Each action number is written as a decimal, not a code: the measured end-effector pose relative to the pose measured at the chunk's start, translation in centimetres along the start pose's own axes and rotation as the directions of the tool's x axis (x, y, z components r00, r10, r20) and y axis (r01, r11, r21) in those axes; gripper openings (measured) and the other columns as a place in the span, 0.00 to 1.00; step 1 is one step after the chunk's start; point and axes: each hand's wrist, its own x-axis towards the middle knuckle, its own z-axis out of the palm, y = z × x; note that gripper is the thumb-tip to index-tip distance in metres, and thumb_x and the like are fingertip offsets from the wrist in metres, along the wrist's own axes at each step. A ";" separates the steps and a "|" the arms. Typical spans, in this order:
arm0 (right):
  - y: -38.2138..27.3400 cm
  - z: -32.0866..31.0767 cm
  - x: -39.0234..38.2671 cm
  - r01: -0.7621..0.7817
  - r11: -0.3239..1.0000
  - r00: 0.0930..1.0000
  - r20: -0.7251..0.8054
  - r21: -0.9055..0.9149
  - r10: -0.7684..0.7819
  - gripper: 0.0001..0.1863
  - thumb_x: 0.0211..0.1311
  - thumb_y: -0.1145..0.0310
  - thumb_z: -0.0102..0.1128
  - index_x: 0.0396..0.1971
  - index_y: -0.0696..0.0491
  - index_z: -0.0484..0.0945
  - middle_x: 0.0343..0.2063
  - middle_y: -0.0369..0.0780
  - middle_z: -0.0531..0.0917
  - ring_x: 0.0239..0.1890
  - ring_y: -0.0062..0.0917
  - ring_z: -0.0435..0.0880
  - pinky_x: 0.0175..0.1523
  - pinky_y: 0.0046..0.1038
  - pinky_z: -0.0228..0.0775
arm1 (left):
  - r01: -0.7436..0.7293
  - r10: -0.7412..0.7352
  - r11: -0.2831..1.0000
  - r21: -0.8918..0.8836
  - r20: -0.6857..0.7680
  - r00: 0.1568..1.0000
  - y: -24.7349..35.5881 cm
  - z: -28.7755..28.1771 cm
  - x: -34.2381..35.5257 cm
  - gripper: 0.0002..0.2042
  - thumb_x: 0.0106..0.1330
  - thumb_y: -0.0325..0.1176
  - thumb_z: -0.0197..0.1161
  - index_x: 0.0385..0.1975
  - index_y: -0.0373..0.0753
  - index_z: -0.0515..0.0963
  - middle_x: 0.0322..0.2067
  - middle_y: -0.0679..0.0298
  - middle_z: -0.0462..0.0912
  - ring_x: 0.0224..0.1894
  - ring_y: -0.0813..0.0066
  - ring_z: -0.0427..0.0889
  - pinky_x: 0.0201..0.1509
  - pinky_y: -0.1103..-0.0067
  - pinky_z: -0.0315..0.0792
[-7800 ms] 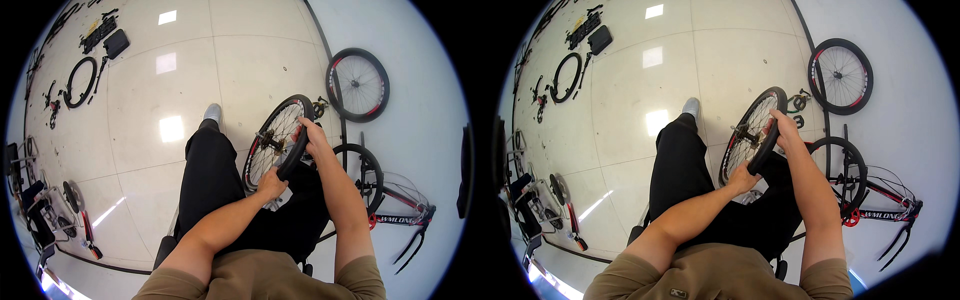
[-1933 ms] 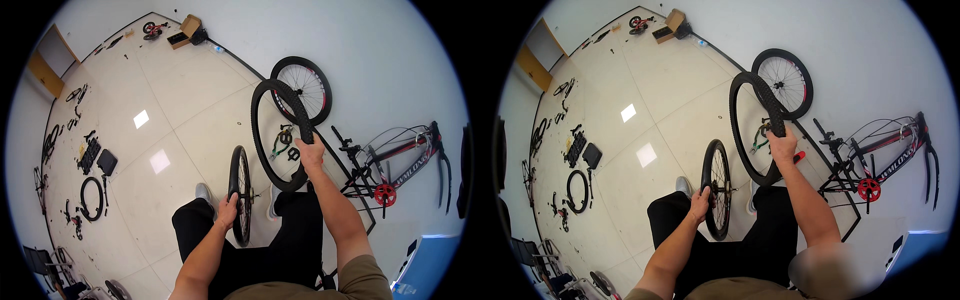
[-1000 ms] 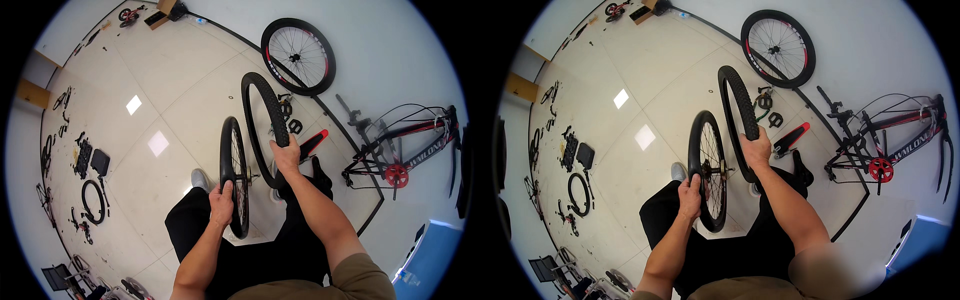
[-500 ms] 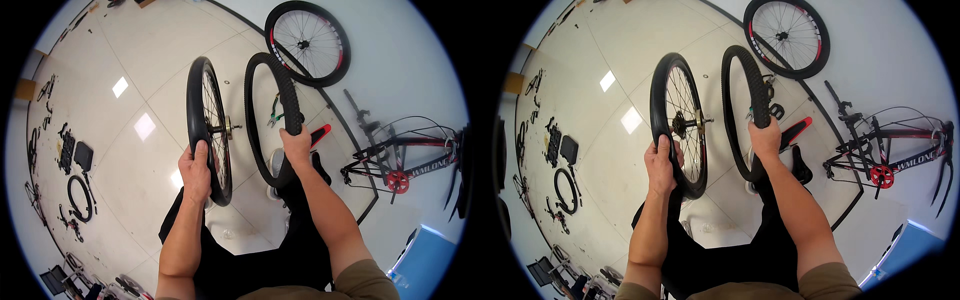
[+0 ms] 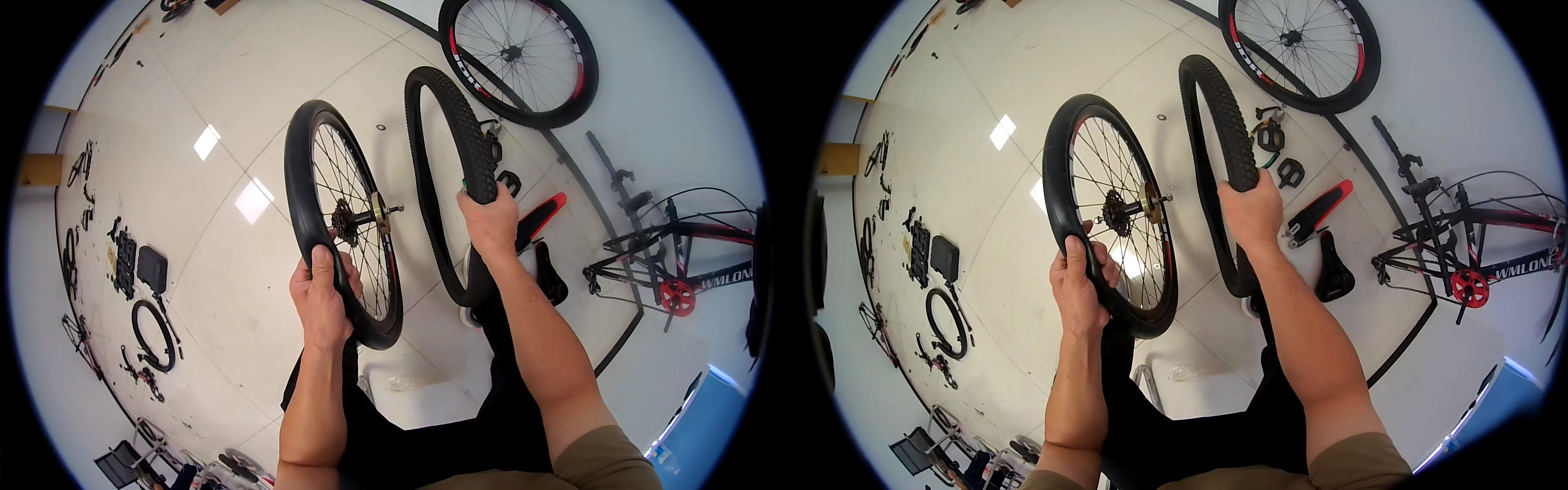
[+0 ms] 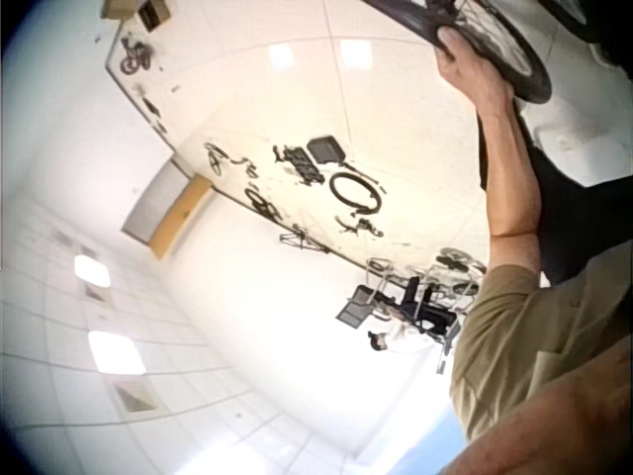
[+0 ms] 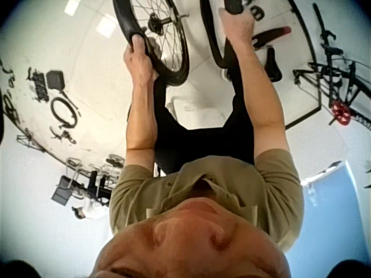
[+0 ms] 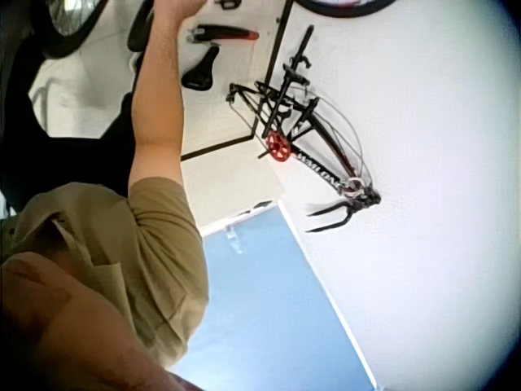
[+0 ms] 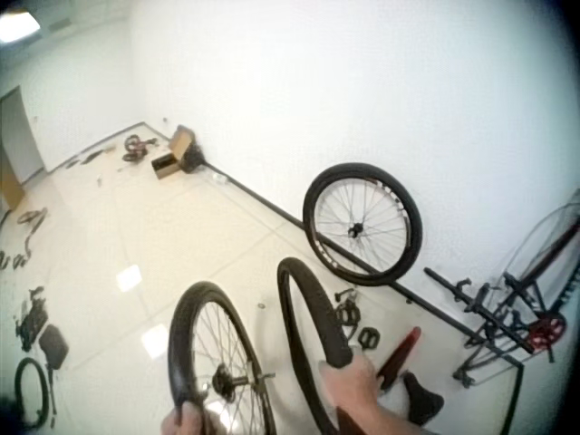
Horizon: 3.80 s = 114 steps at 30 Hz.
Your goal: The person is seated and installing a bicycle tire onto a wheel rim. They repeatedly attempt to seat the tire bead onto the rim, rotating the wheel and pressing the tire with both hands. The person removes the tire and tries again multiple times.
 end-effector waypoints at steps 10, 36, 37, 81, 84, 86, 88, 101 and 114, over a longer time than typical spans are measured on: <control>-0.8 0.0 -1.4 0.001 0.999 0.998 0.061 0.039 -0.003 0.24 0.54 0.57 0.71 0.45 0.58 0.79 0.35 0.48 0.87 0.41 0.45 0.87 0.50 0.41 0.76 | 0.043 -0.041 0.999 -0.020 0.057 0.998 -0.2 1.2 -0.7 0.22 0.79 0.47 0.55 0.57 0.32 0.71 0.25 0.65 0.73 0.20 0.79 0.68 0.22 0.81 0.64; 1.3 0.5 -0.7 0.080 0.991 0.997 -0.005 0.110 -0.080 0.20 0.55 0.61 0.70 0.41 0.60 0.79 0.30 0.44 0.86 0.33 0.35 0.85 0.43 0.35 0.75 | 0.190 -0.164 0.969 -0.158 0.163 0.973 -2.4 4.5 0.8 0.22 0.79 0.48 0.56 0.57 0.33 0.71 0.24 0.64 0.73 0.20 0.77 0.69 0.23 0.79 0.65; 1.1 0.0 -0.6 0.077 0.991 0.997 0.001 0.114 -0.078 0.20 0.55 0.61 0.70 0.40 0.60 0.79 0.29 0.43 0.85 0.32 0.35 0.85 0.43 0.34 0.75 | 0.190 -0.165 0.969 -0.155 0.161 0.973 -2.7 4.7 1.0 0.22 0.78 0.47 0.56 0.56 0.33 0.72 0.24 0.64 0.74 0.20 0.77 0.70 0.23 0.79 0.65; -1.9 3.0 -8.2 0.080 0.967 0.918 0.359 0.244 -0.166 0.25 0.53 0.65 0.71 0.49 0.59 0.73 0.37 0.50 0.83 0.41 0.48 0.85 0.46 0.44 0.78 | 0.073 -0.070 0.997 -0.040 0.089 0.994 -2.9 3.3 2.2 0.25 0.80 0.54 0.48 0.61 0.38 0.69 0.26 0.71 0.66 0.25 0.83 0.64 0.26 0.83 0.63; -2.0 3.0 -8.2 0.108 0.959 0.922 0.335 0.262 -0.195 0.22 0.52 0.66 0.71 0.42 0.60 0.71 0.33 0.50 0.81 0.37 0.48 0.85 0.43 0.45 0.78 | 0.069 -0.064 0.997 -0.045 0.116 0.991 -2.7 3.1 2.4 0.25 0.80 0.54 0.49 0.61 0.37 0.68 0.26 0.70 0.68 0.25 0.82 0.66 0.26 0.82 0.64; -2.0 2.8 -8.0 0.109 0.958 0.917 0.346 0.264 -0.199 0.22 0.52 0.66 0.71 0.42 0.60 0.71 0.33 0.50 0.81 0.37 0.48 0.85 0.43 0.45 0.78 | 0.074 -0.067 0.996 -0.048 0.123 0.990 -2.7 3.3 2.3 0.26 0.80 0.53 0.49 0.61 0.36 0.67 0.26 0.69 0.68 0.25 0.81 0.66 0.27 0.82 0.65; -1.9 2.6 -7.8 0.112 0.957 0.914 0.350 0.268 -0.205 0.22 0.52 0.66 0.71 0.42 0.59 0.71 0.34 0.50 0.81 0.37 0.48 0.85 0.43 0.45 0.78 | 0.076 -0.070 0.996 -0.039 0.138 0.988 -2.4 4.1 2.1 0.26 0.80 0.53 0.48 0.60 0.34 0.67 0.26 0.69 0.68 0.25 0.81 0.66 0.27 0.82 0.64; -2.3 1.5 -6.8 0.127 0.978 0.887 0.423 0.166 -0.187 0.24 0.50 0.63 0.71 0.42 0.61 0.71 0.30 0.50 0.84 0.34 0.49 0.87 0.42 0.44 0.79 | -0.038 0.000 0.973 0.228 0.164 0.987 -1.8 4.9 2.5 0.20 0.81 0.50 0.50 0.48 0.35 0.71 0.22 0.64 0.72 0.19 0.76 0.70 0.24 0.81 0.67; -2.5 0.2 -6.3 0.135 0.982 0.872 0.455 0.134 -0.181 0.25 0.49 0.61 0.72 0.42 0.61 0.72 0.28 0.51 0.86 0.34 0.47 0.88 0.43 0.45 0.79 | 0.029 -0.059 0.988 0.150 0.200 0.978 -2.2 4.8 3.0 0.19 0.80 0.48 0.51 0.48 0.35 0.71 0.23 0.63 0.74 0.20 0.74 0.73 0.25 0.79 0.69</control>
